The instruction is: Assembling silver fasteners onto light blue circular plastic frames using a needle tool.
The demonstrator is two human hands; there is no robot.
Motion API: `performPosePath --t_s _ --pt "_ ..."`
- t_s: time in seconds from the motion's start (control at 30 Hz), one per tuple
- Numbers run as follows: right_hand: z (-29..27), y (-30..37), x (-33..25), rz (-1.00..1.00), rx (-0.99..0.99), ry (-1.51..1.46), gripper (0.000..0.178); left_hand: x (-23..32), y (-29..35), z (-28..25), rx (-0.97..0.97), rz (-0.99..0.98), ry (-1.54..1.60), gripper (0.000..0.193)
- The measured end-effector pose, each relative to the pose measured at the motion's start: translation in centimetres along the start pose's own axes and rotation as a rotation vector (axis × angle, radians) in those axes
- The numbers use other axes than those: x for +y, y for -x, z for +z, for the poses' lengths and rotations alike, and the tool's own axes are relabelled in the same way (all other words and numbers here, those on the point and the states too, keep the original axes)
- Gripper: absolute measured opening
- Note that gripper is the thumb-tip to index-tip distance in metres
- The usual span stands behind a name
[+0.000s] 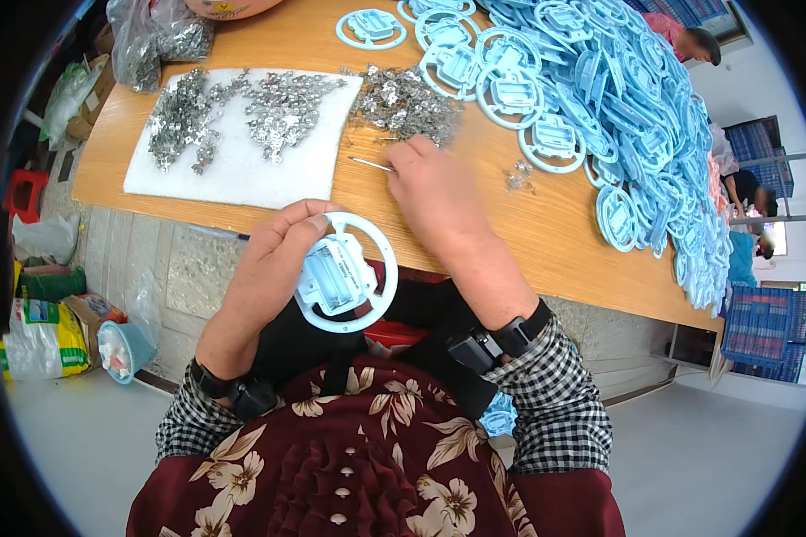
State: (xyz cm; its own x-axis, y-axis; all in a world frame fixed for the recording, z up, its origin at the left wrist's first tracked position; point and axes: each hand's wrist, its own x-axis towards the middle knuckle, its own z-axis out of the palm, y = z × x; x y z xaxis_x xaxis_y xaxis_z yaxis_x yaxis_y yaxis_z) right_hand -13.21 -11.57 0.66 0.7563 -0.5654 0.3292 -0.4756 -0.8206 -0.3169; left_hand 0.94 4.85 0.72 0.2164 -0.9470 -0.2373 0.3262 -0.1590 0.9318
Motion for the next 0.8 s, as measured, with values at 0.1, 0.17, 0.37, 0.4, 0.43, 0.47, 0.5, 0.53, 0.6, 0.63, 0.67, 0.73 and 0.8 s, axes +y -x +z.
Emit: performPosePath --t_s 0.1,0.17,0.37,0.4,0.43,0.47,0.5,0.53,0.6,0.63,0.67,0.73,0.8 --pt "-0.8 0.8 0.4 0.093 -0.053 -0.177 0.015 -0.2 -0.3 0.3 -0.028 -0.004 -0.017 0.027" --pt "-1.6 1.3 0.7 0.239 -0.116 -0.296 0.014 -0.5 -0.6 0.5 -0.053 0.004 -0.052 0.027" --pt "-3.7 3.1 0.7 0.362 -0.089 -0.605 0.021 -0.6 -1.6 1.6 -0.123 0.024 -0.171 0.028" --pt "-3.6 3.5 0.9 0.345 -0.05 -0.668 0.026 -0.8 -1.7 1.7 -0.132 0.03 -0.184 0.028" --pt "-3.8 3.7 0.9 0.333 -0.055 -0.615 0.025 -0.9 -1.8 1.8 -0.141 0.036 -0.197 0.028" --pt "-4.0 3.8 0.8 0.322 -0.061 -0.564 0.024 -1.1 -1.9 2.0 -0.138 0.022 -0.179 0.027" --pt "-4.2 3.8 0.6 0.31 -0.068 -0.513 0.023 -1.2 -1.9 2.1 -0.134 0.009 -0.16 0.027" --pt "-4.3 3.4 0.3 0.314 -0.094 -0.37 0.022 -1.4 -2.0 2.2 -0.13 -0.005 -0.141 0.027" --pt "-4.4 2.6 -0.3 0.33 -0.146 -0.085 0.02 -1.9 -2.1 2.2 -0.113 0.041 -0.121 0.027" --pt "-4.0 2.8 -0.1 0.311 -0.132 -0.087 0.019 -2.1 -2.0 2.2 -0.103 0.064 -0.112 0.026" --pt "-3.5 2.9 0.3 0.289 -0.115 -0.085 0.019 -1.8 -1.9 2.5 -0.082 0.087 -0.104 0.026" --pt "-3.3 3.0 0.4 0.269 -0.105 -0.07 0.018 -1.6 -1.8 2.4 -0.079 0.111 -0.159 0.026" --pt "-3.4 3.0 0.4 0.27 -0.125 -0.046 0.018 -1.3 -1.7 2.3 -0.068 0.118 -0.18 0.026"
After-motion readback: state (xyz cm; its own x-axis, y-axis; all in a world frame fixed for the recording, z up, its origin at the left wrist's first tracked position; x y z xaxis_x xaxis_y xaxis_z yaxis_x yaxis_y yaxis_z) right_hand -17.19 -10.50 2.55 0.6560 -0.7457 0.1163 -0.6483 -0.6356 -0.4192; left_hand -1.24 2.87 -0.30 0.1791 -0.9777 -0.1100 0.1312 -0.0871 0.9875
